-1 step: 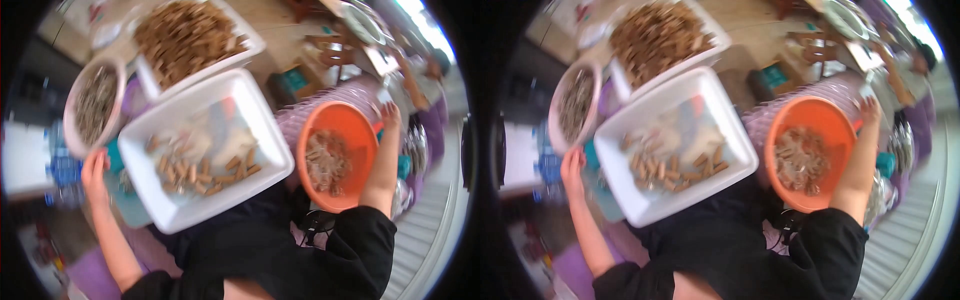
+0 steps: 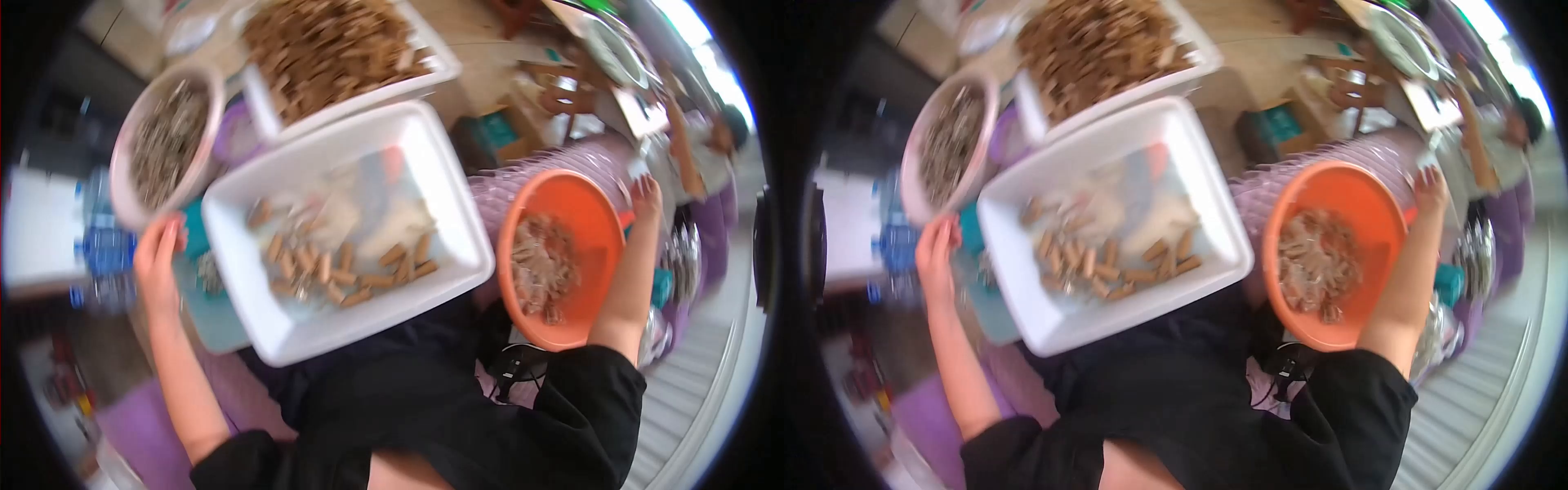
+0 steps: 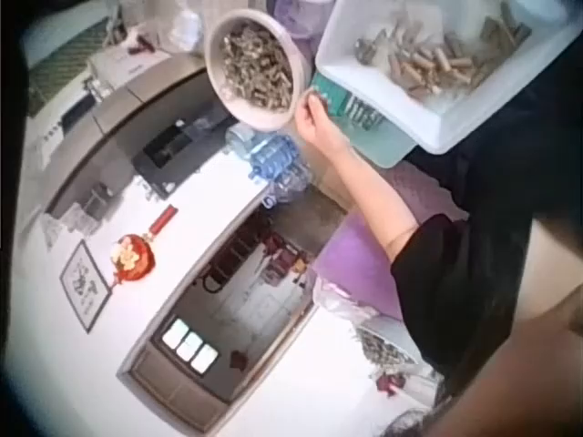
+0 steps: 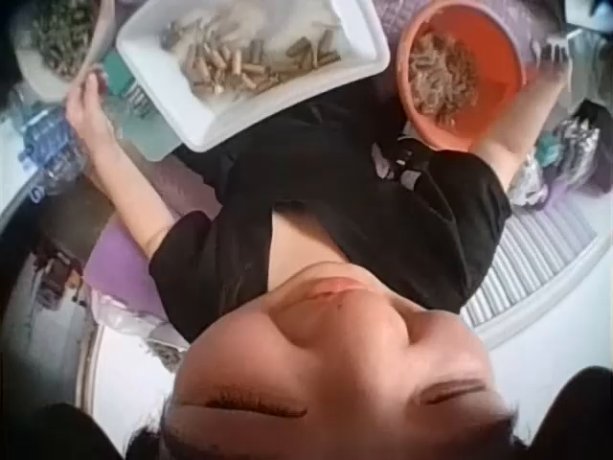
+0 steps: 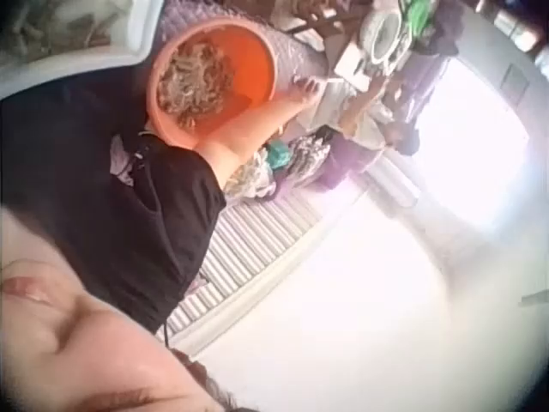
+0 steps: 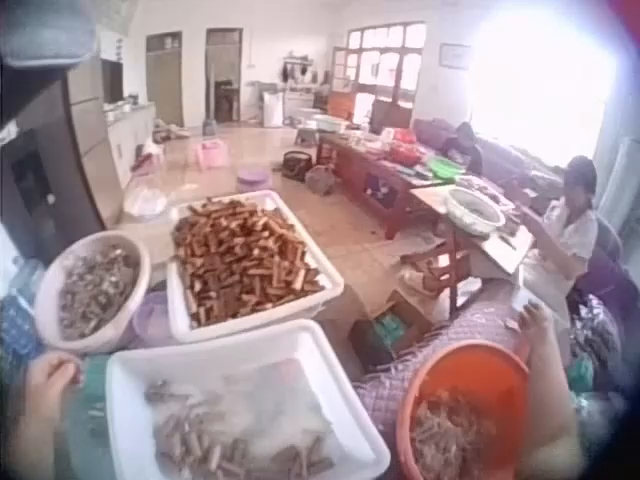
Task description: The person assembles small electronic components by hand, inserting circuit boards into plastic tube housings.
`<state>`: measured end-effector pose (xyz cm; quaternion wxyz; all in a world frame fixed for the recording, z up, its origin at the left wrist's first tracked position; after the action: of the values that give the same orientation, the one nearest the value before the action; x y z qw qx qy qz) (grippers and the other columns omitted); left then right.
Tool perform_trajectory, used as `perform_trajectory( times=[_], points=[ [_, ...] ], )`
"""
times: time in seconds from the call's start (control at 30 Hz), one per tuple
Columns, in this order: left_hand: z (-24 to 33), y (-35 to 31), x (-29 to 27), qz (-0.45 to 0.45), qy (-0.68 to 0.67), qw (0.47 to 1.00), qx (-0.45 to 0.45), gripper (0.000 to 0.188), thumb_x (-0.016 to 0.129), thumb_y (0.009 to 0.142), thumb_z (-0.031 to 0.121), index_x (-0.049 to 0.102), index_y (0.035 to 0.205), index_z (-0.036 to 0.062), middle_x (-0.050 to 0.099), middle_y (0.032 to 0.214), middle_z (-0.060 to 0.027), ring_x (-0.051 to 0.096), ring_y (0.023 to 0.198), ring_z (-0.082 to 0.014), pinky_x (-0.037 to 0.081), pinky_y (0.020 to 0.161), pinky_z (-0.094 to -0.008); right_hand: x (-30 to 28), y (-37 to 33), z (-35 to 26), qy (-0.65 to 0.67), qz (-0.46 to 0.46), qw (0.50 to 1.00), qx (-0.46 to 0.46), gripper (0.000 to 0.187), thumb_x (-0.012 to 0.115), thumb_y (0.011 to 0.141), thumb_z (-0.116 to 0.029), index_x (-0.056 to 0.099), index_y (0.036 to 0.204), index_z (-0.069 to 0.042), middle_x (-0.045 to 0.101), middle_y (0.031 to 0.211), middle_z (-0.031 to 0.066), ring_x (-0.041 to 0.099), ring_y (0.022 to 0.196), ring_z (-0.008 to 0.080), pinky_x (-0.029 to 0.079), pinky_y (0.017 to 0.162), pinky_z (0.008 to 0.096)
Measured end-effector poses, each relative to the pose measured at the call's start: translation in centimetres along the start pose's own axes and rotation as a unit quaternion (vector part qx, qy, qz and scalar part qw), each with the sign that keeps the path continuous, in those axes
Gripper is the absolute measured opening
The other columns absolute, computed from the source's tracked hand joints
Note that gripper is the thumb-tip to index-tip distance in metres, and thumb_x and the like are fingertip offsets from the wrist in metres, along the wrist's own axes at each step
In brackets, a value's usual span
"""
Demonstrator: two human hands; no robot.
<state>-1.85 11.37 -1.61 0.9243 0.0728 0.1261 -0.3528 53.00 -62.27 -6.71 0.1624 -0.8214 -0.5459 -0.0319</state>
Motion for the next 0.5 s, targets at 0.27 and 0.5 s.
perform_trajectory(
  times=[0.27,0.5],
  points=[
    [2.9,-0.9,5.6,-0.114,-0.096,0.989,0.024,0.033,0.048,0.092,0.034,0.065,0.094,0.0061,0.064,0.093,-0.0012,0.054,0.081,-0.0068,0.041,0.071,-0.0226,27.2,-23.9,4.8,-0.108,-0.399,0.908,-0.062,0.023,0.055,0.085,-0.015,0.06,0.106,-0.005,0.059,0.089,0.0046,0.055,0.078,0.0151,0.046,0.069,0.0274],
    [-0.4,-1.3,8.8,-0.065,-0.163,0.984,0.02,0.025,0.059,0.086,0.027,0.065,0.089,0.0036,0.063,0.081,-0.0016,0.053,0.071,-0.0073,0.041,0.066,-0.0213,36.2,-48.2,15.4,-0.468,-0.711,0.453,-0.267,0.023,0.055,0.083,-0.018,0.063,0.1,-0.004,0.064,0.086,0.005,0.058,0.076,0.0135,0.047,0.07,0.0271]
  ],
)
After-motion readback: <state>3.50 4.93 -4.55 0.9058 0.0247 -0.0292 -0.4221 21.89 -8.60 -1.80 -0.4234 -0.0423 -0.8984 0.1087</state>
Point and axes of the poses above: each hand's wrist, its own y-axis towards the middle knuckle, its own x-axis out of the palm, z = x × y, the point moved 1 cm from there along y, towards the middle knuckle
